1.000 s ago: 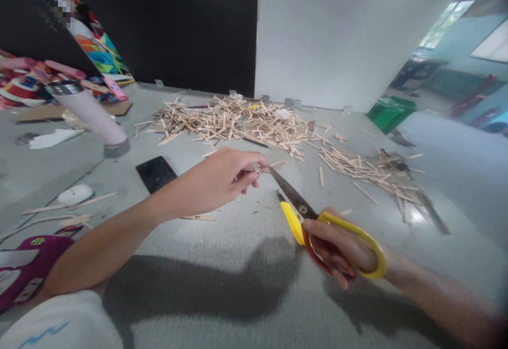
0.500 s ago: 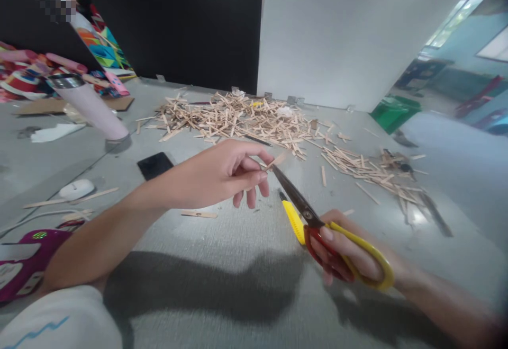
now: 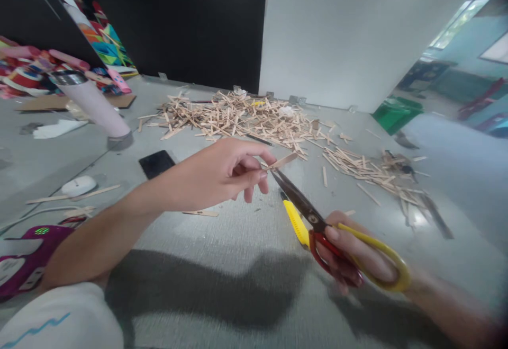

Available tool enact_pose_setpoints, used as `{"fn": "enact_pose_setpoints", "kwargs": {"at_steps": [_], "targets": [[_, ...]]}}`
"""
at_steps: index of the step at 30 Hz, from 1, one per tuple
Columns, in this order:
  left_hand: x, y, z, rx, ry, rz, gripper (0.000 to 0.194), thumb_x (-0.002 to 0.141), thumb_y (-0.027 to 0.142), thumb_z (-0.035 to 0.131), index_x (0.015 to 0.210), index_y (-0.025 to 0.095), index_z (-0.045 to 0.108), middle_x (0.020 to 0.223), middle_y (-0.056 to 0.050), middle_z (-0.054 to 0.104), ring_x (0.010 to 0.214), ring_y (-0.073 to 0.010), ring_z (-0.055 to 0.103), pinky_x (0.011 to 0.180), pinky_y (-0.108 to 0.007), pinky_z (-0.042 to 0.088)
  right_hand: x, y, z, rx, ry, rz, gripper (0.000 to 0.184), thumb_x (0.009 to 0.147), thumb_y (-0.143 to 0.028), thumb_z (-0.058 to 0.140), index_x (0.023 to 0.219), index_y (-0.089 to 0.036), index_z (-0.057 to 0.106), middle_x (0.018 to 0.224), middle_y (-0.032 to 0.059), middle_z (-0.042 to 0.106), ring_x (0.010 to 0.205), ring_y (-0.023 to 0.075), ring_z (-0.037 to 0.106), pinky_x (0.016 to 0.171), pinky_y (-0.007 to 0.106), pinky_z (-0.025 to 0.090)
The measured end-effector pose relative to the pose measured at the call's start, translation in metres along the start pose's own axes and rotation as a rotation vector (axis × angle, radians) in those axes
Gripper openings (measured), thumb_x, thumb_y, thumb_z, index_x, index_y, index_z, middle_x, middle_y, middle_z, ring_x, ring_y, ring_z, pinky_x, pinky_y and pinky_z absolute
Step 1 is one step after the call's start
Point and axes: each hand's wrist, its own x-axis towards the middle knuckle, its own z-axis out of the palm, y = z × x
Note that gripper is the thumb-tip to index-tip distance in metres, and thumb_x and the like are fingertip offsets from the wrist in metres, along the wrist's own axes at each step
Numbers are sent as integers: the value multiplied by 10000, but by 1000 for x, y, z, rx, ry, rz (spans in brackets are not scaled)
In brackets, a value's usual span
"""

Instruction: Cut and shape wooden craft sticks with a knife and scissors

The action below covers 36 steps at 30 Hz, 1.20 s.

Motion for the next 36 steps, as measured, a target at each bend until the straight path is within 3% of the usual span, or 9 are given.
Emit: {"fn": "enact_pose_setpoints", "kwargs": {"at_steps": [7, 11, 18, 21, 25, 29, 32, 36], "targets": [[-1, 2, -2, 99, 38, 40, 231, 1011, 287, 629, 1150, 218, 800, 880, -37, 834, 661, -155, 734, 604, -237, 563, 1, 6, -4, 32, 32, 44, 639, 971, -786, 663, 669, -228, 591, 468, -54, 466, 338, 83, 354, 367, 227, 451], [-1, 1, -3, 240, 67, 69, 290, 1019, 278, 599, 1150, 241, 855, 873, -26, 832, 650, -152, 709, 598, -239, 513, 1, 2, -5, -4, 58, 84, 629, 994, -741, 660, 629, -234, 586, 442, -43, 467, 334, 97, 379, 343, 226, 436], [1, -9, -3, 406, 65, 109, 331, 1070, 307, 582, 1228, 325, 873, 838, 11, 816, 642, -152, 684, 625, -258, 449, 2, 0, -13, -95, -2, 127, 648, 1091, -600, 584, 566, -223, 541, 431, -49, 461, 346, 88, 455, 369, 184, 435], [7, -14, -2, 411, 46, 101, 334, 1081, 299, 573, 1249, 289, 862, 822, 10, 804, 645, -152, 673, 634, -260, 435, 6, 0, -13, -137, 22, 134, 686, 1098, -611, 571, 536, -216, 559, 418, -30, 469, 349, 93, 496, 349, 184, 370], [17, -23, 1, 467, 77, 98, 314, 1057, 224, 558, 1153, 240, 857, 808, 13, 789, 630, -144, 642, 655, -268, 414, 17, 2, -10, -110, 52, 126, 813, 1073, -732, 536, 435, -232, 467, 346, -12, 370, 306, 107, 493, 314, 212, 273], [21, -28, 1, 489, 197, 115, 301, 1059, 212, 526, 1113, 211, 822, 911, -10, 811, 732, -163, 682, 708, -280, 436, 25, 7, -10, -56, 124, 104, 842, 945, -901, 564, 440, -235, 465, 325, -31, 350, 264, 106, 446, 293, 210, 324], [20, -24, 1, 478, 291, 155, 321, 1098, 265, 498, 1084, 193, 810, 1006, -39, 813, 839, -184, 695, 758, -293, 455, 24, 9, -8, -49, 168, 88, 819, 905, -916, 606, 489, -216, 521, 343, -42, 398, 272, 97, 432, 296, 199, 372], [14, -15, 2, 374, 306, 109, 287, 1089, 276, 521, 1157, 202, 790, 920, -23, 764, 712, -156, 610, 667, -286, 429, 20, 6, -2, -24, 150, 28, 758, 912, -868, 663, 554, -212, 535, 373, -61, 436, 295, 70, 394, 361, 199, 467]]}}
